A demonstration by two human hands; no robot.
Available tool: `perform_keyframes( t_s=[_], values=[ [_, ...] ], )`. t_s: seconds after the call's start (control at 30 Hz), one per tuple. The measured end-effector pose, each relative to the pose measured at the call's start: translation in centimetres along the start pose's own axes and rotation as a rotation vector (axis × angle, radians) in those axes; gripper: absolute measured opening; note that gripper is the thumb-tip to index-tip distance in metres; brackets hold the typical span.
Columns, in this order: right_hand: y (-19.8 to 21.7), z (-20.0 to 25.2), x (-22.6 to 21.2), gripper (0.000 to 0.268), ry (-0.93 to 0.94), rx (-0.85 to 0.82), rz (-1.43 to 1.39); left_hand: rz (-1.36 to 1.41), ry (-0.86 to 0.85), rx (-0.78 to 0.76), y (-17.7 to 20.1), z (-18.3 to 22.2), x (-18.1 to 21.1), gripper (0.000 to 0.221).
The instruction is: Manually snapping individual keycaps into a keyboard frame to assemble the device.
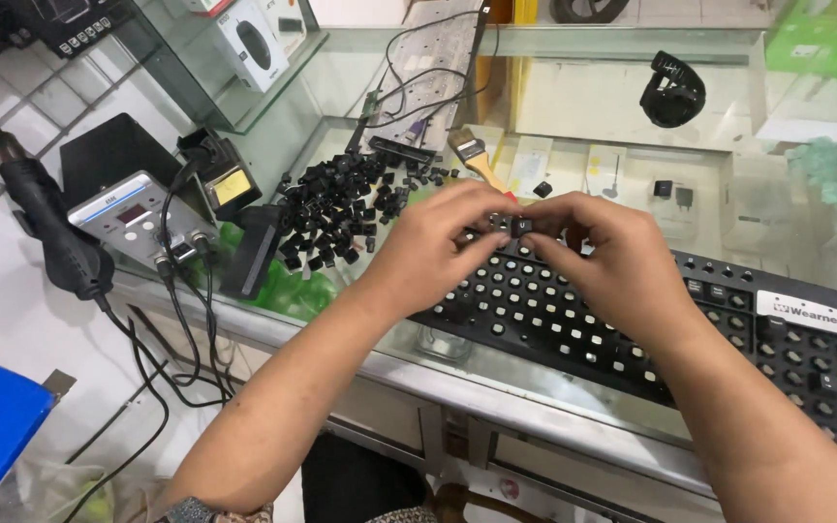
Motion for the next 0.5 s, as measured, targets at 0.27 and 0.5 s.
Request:
perform_keyframes(
  t_s=[0.27,0.5],
  values=[
    [-0.2,0.1,0.5,0.023,-0.060,0.001,-0.161,-0.195,-0.154,-0.011,0.0,-0.2,1.4,0.027],
    [-0.4,0.0,0.9,0.021,-0.090,-0.024,-0.259,-0.299,-0.209,0.008,-0.4,0.3,1.9,0.027]
  ],
)
Point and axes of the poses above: each hand's wrist, its own z-axis away from the middle knuckle, its own y-axis out of the back of the hand, x = y × z, the point moved 5 cm from there along -z, towards the middle knuckle, and after that the axes turned 9 degrees about -x, right-handed, at the moved point
